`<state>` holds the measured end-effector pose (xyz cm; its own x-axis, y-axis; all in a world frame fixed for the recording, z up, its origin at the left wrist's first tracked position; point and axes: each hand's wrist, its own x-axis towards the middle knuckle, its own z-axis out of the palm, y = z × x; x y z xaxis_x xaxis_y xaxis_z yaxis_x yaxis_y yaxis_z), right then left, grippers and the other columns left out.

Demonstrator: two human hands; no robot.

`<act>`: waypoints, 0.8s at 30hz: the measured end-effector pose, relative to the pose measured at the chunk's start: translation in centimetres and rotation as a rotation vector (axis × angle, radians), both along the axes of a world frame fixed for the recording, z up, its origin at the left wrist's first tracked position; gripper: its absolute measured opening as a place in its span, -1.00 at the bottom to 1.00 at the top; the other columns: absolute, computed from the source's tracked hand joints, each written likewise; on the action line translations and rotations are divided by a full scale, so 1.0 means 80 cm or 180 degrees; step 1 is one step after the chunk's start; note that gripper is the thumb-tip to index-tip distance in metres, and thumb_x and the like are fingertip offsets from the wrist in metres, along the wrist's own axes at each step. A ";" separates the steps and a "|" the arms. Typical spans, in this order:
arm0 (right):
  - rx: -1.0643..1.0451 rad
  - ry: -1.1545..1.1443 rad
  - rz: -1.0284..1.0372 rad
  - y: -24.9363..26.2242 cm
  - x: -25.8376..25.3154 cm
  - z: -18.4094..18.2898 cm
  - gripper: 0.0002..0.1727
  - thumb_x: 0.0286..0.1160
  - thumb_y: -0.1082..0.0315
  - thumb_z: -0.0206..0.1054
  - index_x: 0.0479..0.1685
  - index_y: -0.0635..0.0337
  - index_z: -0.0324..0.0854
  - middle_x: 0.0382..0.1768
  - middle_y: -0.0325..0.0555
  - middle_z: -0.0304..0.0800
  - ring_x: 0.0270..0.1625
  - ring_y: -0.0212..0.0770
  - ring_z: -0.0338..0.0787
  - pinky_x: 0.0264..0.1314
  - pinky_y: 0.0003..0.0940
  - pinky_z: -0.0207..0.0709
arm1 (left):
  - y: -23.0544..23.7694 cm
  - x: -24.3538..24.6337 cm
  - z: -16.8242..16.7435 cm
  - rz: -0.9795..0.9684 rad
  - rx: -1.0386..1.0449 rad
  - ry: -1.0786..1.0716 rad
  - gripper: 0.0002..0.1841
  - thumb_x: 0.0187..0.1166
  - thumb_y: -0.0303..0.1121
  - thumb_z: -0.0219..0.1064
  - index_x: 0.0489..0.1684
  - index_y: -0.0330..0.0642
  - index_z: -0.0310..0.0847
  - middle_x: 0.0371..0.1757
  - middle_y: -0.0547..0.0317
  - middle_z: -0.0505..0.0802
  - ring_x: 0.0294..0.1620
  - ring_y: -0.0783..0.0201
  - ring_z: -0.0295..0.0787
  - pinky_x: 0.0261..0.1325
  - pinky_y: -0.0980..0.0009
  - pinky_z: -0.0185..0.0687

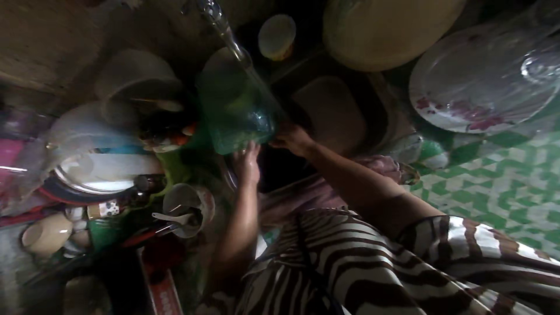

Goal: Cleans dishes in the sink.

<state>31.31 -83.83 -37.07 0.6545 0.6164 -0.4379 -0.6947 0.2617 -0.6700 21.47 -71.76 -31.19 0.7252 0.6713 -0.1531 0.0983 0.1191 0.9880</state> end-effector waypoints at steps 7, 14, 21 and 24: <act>-0.0360 -0.0323 0.0210 -0.008 -0.001 0.004 -0.70 0.67 0.56 0.19 0.31 0.46 0.47 -0.07 0.07 0.78 -0.21 -0.20 0.88 -0.06 -0.29 0.84 | -0.015 0.041 -0.012 -0.0122 0.0171 0.0518 -0.66 0.62 -0.58 0.32 0.33 -0.43 0.49 0.14 -0.10 0.79 0.08 0.18 0.81 0.20 0.18 0.79; -0.0655 -0.0522 0.0117 -0.013 0.026 -0.004 -0.64 0.69 0.53 0.20 0.41 0.41 0.46 0.10 0.12 0.70 -0.16 -0.19 0.83 -0.08 -0.28 0.80 | -0.015 0.067 -0.004 -0.0084 -0.0221 0.0912 -0.60 0.65 -0.58 0.28 0.44 -0.38 0.38 0.14 -0.17 0.74 -0.02 0.10 0.82 0.07 0.14 0.83; -0.1228 -0.0677 0.0314 -0.010 0.041 0.008 -0.65 0.66 0.43 0.29 0.35 0.37 0.55 0.11 0.17 0.73 -0.17 -0.14 0.84 -0.10 -0.23 0.80 | -0.016 0.064 -0.012 0.0103 -0.0467 0.0927 -0.61 0.67 -0.56 0.27 0.43 -0.40 0.40 0.17 -0.18 0.76 0.01 0.07 0.83 0.06 0.14 0.84; -0.1247 -0.0721 0.0293 -0.009 0.049 0.001 -0.61 0.72 0.33 0.25 0.43 0.30 0.53 0.16 0.17 0.73 -0.13 -0.12 0.86 -0.07 -0.20 0.82 | -0.016 0.067 -0.010 0.0127 -0.0541 0.0948 -0.61 0.67 -0.54 0.28 0.44 -0.39 0.40 0.19 -0.19 0.76 0.05 0.06 0.83 0.10 0.13 0.84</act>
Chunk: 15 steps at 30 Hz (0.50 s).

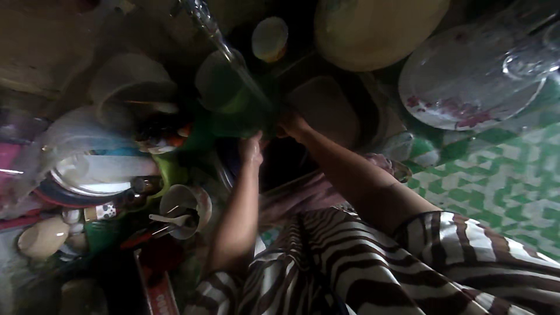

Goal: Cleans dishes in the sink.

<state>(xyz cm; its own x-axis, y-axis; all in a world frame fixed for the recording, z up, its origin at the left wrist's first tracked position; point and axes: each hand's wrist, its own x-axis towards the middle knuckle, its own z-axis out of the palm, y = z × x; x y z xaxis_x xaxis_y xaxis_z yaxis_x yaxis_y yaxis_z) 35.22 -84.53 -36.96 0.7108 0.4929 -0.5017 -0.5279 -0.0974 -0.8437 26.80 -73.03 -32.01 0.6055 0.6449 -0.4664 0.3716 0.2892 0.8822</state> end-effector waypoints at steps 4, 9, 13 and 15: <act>0.0162 0.0154 -0.0032 -0.004 0.009 0.007 -0.62 0.81 0.26 0.17 0.44 0.28 0.52 -0.04 0.06 0.78 -0.24 -0.21 0.83 -0.15 -0.30 0.78 | 0.003 0.005 -0.004 0.0020 -0.0048 -0.0108 -0.58 0.68 -0.54 0.26 0.49 -0.37 0.37 0.21 -0.19 0.74 0.07 0.05 0.81 0.11 0.13 0.82; 0.0706 0.0338 0.0091 -0.017 0.005 0.011 -0.63 0.81 0.30 0.14 0.45 0.30 0.47 0.02 0.00 0.79 -0.12 -0.21 0.85 -0.03 -0.28 0.80 | 0.011 0.005 0.001 0.0106 -0.0141 -0.0152 -0.60 0.68 -0.54 0.25 0.46 -0.37 0.37 0.17 -0.17 0.75 0.01 0.08 0.81 0.07 0.15 0.82; 0.0726 0.0340 0.0207 -0.017 -0.013 0.018 -0.49 0.58 0.61 0.23 0.54 0.27 0.40 0.23 0.08 0.68 0.01 -0.17 0.80 0.04 -0.27 0.75 | 0.007 0.003 0.008 0.0014 -0.0095 -0.0177 -0.57 0.65 -0.56 0.29 0.47 -0.34 0.38 0.19 -0.18 0.75 0.07 0.04 0.82 0.09 0.10 0.83; 0.0700 0.0407 0.0083 -0.014 -0.018 0.016 -0.50 0.57 0.60 0.26 0.52 0.28 0.41 0.23 0.09 0.68 0.03 -0.15 0.80 0.05 -0.25 0.75 | 0.003 0.001 0.010 -0.0097 -0.0039 -0.0156 -0.57 0.63 -0.57 0.30 0.47 -0.33 0.38 0.19 -0.17 0.76 0.07 0.03 0.83 0.08 0.08 0.84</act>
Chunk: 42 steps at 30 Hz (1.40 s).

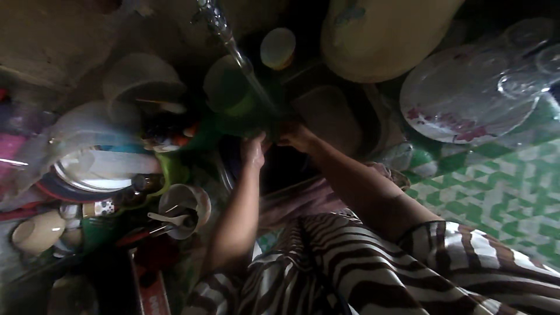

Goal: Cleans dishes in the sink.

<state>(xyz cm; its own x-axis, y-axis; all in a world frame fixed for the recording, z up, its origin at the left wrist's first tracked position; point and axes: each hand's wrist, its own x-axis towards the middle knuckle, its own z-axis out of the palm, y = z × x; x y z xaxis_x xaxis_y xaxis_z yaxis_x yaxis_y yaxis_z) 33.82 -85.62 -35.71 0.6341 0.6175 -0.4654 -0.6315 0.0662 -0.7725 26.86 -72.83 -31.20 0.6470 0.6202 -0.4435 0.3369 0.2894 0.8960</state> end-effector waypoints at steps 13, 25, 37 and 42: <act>-0.0028 -0.0083 -0.0140 0.006 -0.004 -0.006 -0.53 0.58 0.64 0.22 0.50 0.36 0.42 0.28 0.14 0.65 0.11 -0.09 0.81 0.08 -0.19 0.79 | 0.001 -0.009 0.008 -0.0289 0.0465 0.0103 -0.56 0.60 -0.60 0.33 0.45 -0.35 0.40 0.17 -0.17 0.75 0.00 0.08 0.83 0.01 0.13 0.85; -0.0427 -0.0138 -0.0359 0.024 0.020 -0.006 -0.64 0.75 0.39 0.20 0.42 0.35 0.51 0.25 0.18 0.67 -0.03 -0.08 0.85 -0.05 -0.18 0.82 | 0.020 -0.029 0.008 -0.0285 0.0226 -0.0004 -0.64 0.61 -0.62 0.28 0.35 -0.34 0.42 0.01 -0.08 0.77 -0.16 0.14 0.82 -0.09 0.15 0.85; 0.0355 0.0203 -0.0422 -0.002 0.031 0.007 -0.60 0.73 0.47 0.14 0.51 0.28 0.46 0.20 0.03 0.72 0.06 -0.16 0.81 0.10 -0.23 0.76 | 0.001 -0.004 -0.003 0.0168 0.0059 -0.0296 -0.57 0.66 -0.56 0.27 0.49 -0.37 0.35 0.25 -0.20 0.73 0.16 0.02 0.80 0.18 0.08 0.82; 0.0116 -0.0093 -0.0532 -0.005 0.039 0.018 -0.63 0.77 0.37 0.19 0.44 0.31 0.51 0.22 0.06 0.73 0.11 -0.16 0.80 0.15 -0.24 0.75 | -0.012 0.009 -0.008 0.0232 -0.0247 -0.0333 -0.59 0.72 -0.51 0.23 0.50 -0.37 0.36 0.30 -0.18 0.72 0.22 0.03 0.78 0.24 0.13 0.79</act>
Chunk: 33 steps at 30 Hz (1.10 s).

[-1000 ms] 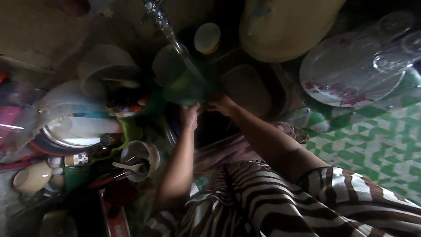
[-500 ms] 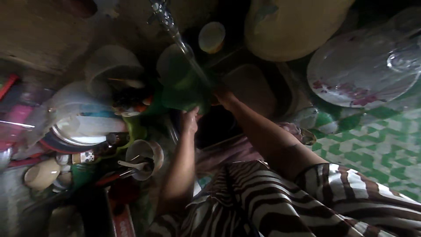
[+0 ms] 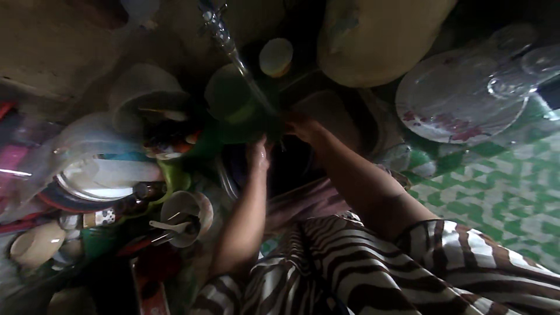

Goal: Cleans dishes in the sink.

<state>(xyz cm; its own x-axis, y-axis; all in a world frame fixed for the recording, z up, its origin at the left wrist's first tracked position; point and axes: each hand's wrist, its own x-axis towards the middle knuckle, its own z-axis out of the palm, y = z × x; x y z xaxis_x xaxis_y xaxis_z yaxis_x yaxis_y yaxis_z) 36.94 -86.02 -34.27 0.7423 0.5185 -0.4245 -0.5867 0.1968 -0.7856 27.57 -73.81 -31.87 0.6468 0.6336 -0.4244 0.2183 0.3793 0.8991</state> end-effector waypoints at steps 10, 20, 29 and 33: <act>-0.0178 0.0062 0.0066 0.005 0.005 0.008 -0.60 0.69 0.48 0.21 0.48 0.19 0.53 0.22 0.05 0.72 0.04 -0.14 0.81 0.05 -0.21 0.76 | 0.003 -0.005 0.000 0.0022 -0.0160 -0.0172 -0.64 0.74 -0.50 0.20 0.46 -0.34 0.37 0.21 -0.13 0.75 0.12 0.06 0.81 0.15 0.13 0.83; -0.0170 0.0093 0.0236 0.018 -0.014 0.001 -0.50 0.60 0.53 0.20 0.56 0.14 0.44 0.26 0.02 0.68 0.08 -0.14 0.78 0.04 -0.19 0.75 | 0.024 -0.043 0.005 -0.0197 -0.0099 0.0237 -0.57 0.71 -0.48 0.25 0.51 -0.34 0.36 0.23 -0.20 0.78 0.11 -0.02 0.86 0.12 0.04 0.86; -0.0358 0.0010 0.0220 0.007 -0.018 -0.017 -0.38 0.51 0.67 0.18 0.62 0.19 0.36 0.40 0.11 0.58 0.21 -0.04 0.76 0.14 -0.11 0.77 | 0.073 -0.096 0.028 -0.1007 0.0302 0.0977 -0.56 0.68 -0.54 0.24 0.53 -0.23 0.35 0.25 -0.11 0.73 0.06 0.04 0.81 0.02 0.06 0.82; -0.0629 -0.0119 0.0573 -0.001 -0.012 -0.011 -0.54 0.68 0.48 0.19 0.56 0.17 0.47 0.35 0.12 0.67 0.19 -0.06 0.79 0.18 -0.12 0.75 | 0.090 -0.107 0.039 -0.1228 0.0329 0.1246 -0.53 0.69 -0.53 0.23 0.58 -0.24 0.32 0.32 -0.13 0.71 0.14 0.03 0.79 0.10 0.03 0.80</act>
